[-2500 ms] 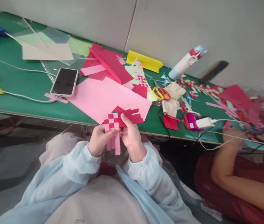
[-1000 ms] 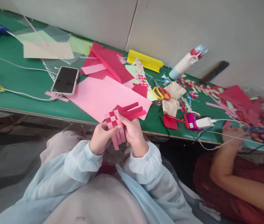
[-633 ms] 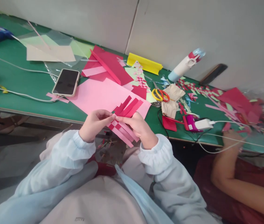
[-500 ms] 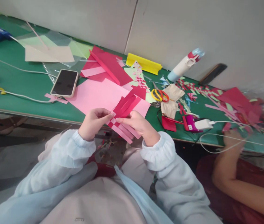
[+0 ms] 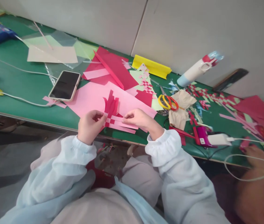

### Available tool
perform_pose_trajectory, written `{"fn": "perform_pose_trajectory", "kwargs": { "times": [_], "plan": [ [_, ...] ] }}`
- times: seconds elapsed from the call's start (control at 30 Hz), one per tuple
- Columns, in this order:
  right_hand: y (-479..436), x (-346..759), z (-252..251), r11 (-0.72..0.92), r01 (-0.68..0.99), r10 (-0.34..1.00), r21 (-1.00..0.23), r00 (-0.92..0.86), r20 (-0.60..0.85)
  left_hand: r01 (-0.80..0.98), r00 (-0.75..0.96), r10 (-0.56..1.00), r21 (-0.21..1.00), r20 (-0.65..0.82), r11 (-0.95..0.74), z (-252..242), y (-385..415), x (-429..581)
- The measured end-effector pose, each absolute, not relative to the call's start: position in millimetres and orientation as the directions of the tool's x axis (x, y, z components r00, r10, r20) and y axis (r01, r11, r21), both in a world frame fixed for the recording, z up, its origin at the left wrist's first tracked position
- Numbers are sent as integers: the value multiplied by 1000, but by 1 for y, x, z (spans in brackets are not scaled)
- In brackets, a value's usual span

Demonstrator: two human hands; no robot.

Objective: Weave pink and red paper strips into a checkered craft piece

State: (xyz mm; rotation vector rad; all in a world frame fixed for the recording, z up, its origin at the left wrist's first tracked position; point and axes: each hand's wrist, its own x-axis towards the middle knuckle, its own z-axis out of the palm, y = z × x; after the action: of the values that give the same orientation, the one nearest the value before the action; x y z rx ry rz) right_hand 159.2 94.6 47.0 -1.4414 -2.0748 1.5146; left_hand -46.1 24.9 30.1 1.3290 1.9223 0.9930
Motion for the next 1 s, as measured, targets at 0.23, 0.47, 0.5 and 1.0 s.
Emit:
{"fn": "perform_pose_trajectory", "kwargs": {
  "times": [0.23, 0.47, 0.5, 1.0],
  "plan": [
    [102, 156, 49, 227, 743, 792, -630, -517, -324, 868, -176, 979, 486, 106, 103, 25, 18, -56],
    [55, 157, 68, 639, 764, 763, -87, -616, 194, 882, -23, 938, 448, 346, -143, 34, 5, -63],
    [47, 155, 69, 676, 736, 724, -46, -651, 229, 861, 17, 924, 464, 381, -207, 39, 2, -61],
    [-53, 146, 75, 808, 549, 421, 215, -793, 440, 495, 393, 707, 513, 588, -701, 70, -53, -44]
  ]
}}
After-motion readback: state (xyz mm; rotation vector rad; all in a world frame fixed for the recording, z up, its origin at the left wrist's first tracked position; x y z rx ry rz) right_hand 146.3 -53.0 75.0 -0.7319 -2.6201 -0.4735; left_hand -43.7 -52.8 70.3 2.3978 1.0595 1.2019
